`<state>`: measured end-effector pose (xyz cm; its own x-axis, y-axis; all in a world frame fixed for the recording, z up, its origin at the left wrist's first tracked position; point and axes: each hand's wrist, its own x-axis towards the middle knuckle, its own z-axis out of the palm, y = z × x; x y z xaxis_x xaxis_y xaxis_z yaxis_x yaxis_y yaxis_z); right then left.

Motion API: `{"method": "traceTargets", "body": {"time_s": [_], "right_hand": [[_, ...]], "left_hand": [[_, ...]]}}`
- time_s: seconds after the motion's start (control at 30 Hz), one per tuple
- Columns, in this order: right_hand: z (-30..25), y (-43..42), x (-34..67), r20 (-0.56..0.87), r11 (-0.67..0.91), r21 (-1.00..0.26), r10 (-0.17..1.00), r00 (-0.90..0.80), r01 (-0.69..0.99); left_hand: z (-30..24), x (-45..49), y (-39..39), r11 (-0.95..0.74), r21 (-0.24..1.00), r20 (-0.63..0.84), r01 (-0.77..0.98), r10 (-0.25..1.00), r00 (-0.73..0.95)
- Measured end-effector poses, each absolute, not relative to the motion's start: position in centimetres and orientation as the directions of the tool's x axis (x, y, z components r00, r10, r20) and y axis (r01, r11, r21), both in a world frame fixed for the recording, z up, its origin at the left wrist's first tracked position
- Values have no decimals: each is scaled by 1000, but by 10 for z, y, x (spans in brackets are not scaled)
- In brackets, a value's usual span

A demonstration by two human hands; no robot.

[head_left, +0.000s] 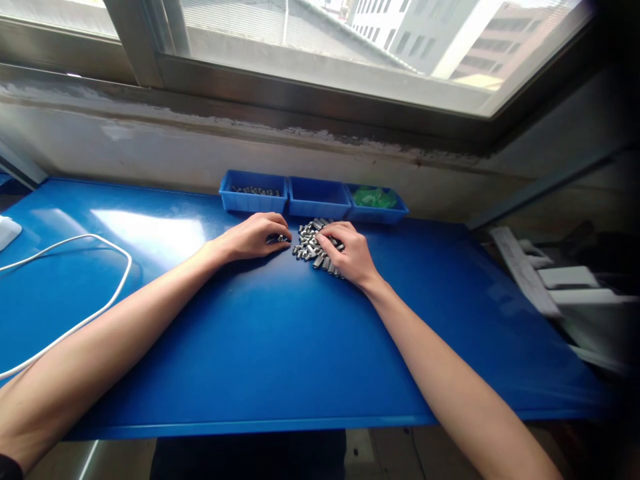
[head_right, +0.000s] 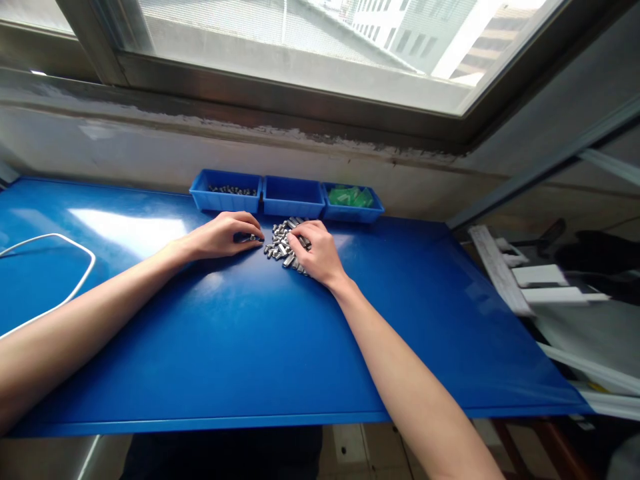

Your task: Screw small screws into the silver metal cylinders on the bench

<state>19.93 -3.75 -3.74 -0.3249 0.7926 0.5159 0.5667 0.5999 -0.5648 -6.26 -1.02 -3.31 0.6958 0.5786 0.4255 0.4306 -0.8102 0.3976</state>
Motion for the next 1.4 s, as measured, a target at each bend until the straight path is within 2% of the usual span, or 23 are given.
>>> {"method": "traceTargets", "body": {"time_s": [0.13, 0.37, 0.53, 0.63, 0.73, 0.9, 0.97, 1.1, 1.23, 1.4], "right_hand": [[-38, -37, 200, 515, 596, -571, 796, -319, 564], [-38, -37, 200, 516, 601, -566, 792, -326, 564], [-38, -37, 200, 509, 592, -571, 799, -321, 568], [-38, -37, 200, 511, 589, -575, 800, -314, 568], [-38, -37, 201, 513, 591, -577, 799, -313, 564], [-38, -37, 200, 515, 591, -577, 799, -312, 564], [-38, -37, 200, 513, 591, -575, 799, -314, 565], [-38, -37, 201, 508, 587, -576, 802, -314, 569], [-39, -37, 202, 507, 593, -575, 799, -324, 563], [-38, -36, 202, 505, 593, -578, 800, -325, 560]], "left_hand": [[-32, -62, -12, -784, 444, 436, 433, 612, 660], [-27, -66, -11, -774, 455, 413, 441, 622, 665], [-25, -65, -6, -736, 501, 456, 457, 672, 583], [-22, -65, -4, -726, 478, 543, 494, 686, 483], [-18, -69, 1, -661, 446, 635, 603, 709, 308], [-18, -78, 8, -525, 547, 670, 652, 741, 35], [-21, -78, 9, -526, 552, 664, 647, 747, 40], [-28, -75, 9, -599, 452, 678, 661, 712, 181], [-32, -74, 10, -623, 405, 679, 669, 695, 236], [-31, -75, 4, -611, 374, 553, 698, 751, 361]]}}
